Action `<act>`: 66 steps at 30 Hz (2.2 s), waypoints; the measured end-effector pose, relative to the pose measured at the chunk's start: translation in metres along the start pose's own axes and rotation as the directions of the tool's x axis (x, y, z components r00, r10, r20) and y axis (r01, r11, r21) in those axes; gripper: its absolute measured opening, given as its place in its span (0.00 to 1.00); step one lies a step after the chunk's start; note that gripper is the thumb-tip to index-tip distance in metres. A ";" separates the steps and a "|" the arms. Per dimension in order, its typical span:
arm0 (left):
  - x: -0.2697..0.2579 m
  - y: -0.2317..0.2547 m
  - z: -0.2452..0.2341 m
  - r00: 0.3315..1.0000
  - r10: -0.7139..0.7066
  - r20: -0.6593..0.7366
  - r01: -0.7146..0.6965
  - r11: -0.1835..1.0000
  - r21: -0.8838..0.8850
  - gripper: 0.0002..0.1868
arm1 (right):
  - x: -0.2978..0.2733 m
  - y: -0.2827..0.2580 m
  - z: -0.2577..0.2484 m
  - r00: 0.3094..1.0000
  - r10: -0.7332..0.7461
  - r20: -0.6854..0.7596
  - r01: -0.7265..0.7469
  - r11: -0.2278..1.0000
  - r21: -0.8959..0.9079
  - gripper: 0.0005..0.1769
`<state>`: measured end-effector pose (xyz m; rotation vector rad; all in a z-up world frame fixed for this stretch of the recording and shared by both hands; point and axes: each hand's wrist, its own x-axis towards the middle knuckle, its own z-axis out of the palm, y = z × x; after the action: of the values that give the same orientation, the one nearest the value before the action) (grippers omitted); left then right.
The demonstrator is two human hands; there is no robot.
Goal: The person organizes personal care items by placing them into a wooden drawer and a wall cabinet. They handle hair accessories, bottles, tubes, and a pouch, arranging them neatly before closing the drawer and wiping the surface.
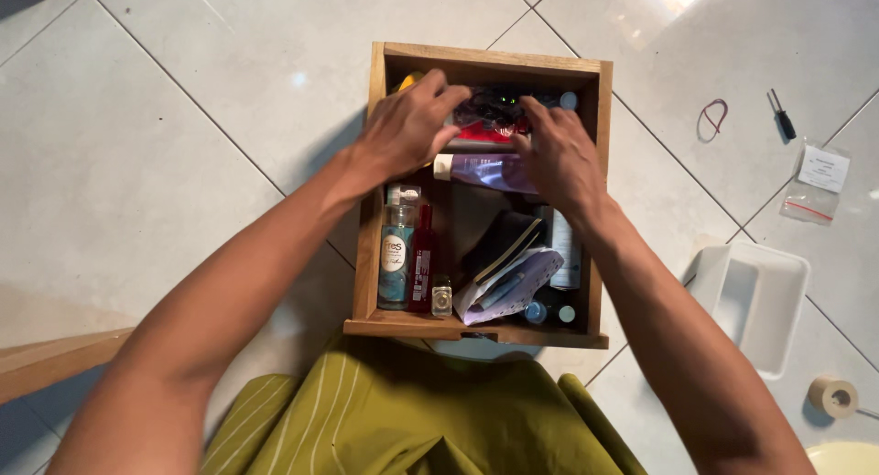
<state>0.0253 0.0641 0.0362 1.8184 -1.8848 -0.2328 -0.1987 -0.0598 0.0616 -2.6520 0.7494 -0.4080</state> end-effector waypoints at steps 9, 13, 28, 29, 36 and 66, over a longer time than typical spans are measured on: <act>-0.120 0.054 -0.012 0.806 -0.533 -0.259 0.442 0.831 -0.336 0.36 | -0.087 0.004 -0.045 0.925 0.273 -0.264 -0.222 0.953 0.206 0.22; -0.143 0.058 0.002 0.680 -0.706 -0.199 0.562 0.676 -0.478 0.49 | -0.107 0.012 -0.038 0.882 0.405 -0.239 -0.301 0.877 0.375 0.28; -0.151 0.027 0.029 0.392 -0.721 0.572 0.793 -0.051 -0.607 0.74 | -0.132 0.028 -0.009 0.593 0.632 0.499 -0.730 0.161 0.664 0.35; -0.150 0.027 0.026 0.445 -0.708 0.548 0.770 -0.009 -0.638 0.71 | -0.133 0.031 -0.008 0.619 0.596 0.512 -0.704 0.132 0.698 0.37; -0.140 0.030 0.012 0.735 -0.567 0.373 0.449 -0.006 -0.893 0.61 | -0.136 0.054 0.010 0.599 0.573 0.560 -0.629 -0.096 0.771 0.49; -0.144 0.019 0.052 0.503 -0.702 0.505 0.578 -0.162 -0.800 0.41 | -0.133 0.058 0.020 0.522 0.634 0.570 -0.710 -0.048 0.703 0.34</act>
<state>-0.0190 0.1947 -0.0341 1.5018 -0.1249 -1.2961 -0.3263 -0.0277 -0.0039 -0.9498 1.2364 -0.2707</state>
